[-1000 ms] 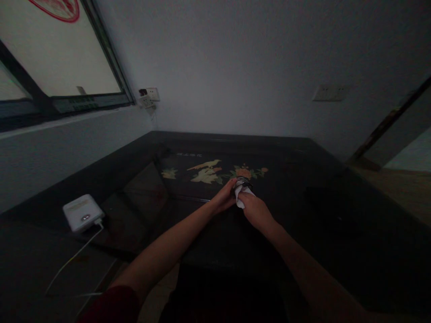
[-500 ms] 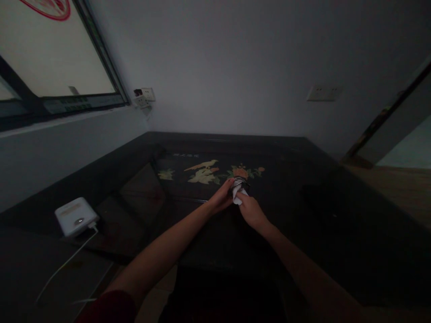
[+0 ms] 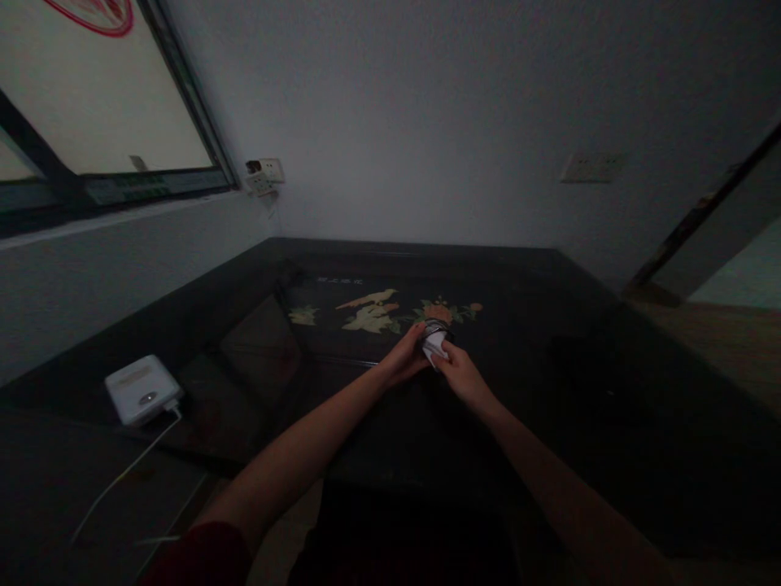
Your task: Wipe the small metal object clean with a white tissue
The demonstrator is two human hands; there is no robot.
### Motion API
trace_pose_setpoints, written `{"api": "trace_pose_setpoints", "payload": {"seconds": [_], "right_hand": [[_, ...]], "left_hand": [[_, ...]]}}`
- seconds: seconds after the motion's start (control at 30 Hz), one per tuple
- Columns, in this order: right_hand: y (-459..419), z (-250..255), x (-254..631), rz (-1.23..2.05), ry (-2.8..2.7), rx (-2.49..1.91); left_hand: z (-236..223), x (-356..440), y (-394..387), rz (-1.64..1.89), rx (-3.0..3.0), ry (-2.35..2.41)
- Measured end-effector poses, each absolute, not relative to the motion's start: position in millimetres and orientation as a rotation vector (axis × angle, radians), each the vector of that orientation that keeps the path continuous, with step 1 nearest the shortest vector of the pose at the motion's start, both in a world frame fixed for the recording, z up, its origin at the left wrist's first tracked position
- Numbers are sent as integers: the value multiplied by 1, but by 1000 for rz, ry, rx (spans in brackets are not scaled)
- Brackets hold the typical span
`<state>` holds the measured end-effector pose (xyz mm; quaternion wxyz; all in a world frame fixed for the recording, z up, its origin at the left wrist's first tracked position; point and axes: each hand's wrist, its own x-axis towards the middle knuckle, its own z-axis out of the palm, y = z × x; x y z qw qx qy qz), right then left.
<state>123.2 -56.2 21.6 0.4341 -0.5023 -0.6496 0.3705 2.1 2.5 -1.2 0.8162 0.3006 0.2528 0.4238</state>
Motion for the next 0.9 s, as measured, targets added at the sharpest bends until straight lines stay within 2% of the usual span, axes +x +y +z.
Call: {"api": "trace_pose_setpoints", "payload": {"seconds": [0.2,0.37,0.47,0.57,0.67,0.9], "right_hand": [[-67,40,131,395,-2324,-1502],[-72,47,121,-31,-2496,-1608],[-74,47,116,-112,-2497,-1650],[-75,46,119,0,-2423,-1676],[-71,41,125,288,-2255,-1653],[-52,15,126,1043,-1417,-1104]], "left_hand": [[-3,5,3,947,683,486],[-2,6,2,968,687,474],[-3,6,3,957,685,463],[-3,6,3,968,702,451],[-1,5,1,960,728,470],[5,4,-3,946,665,524]]}}
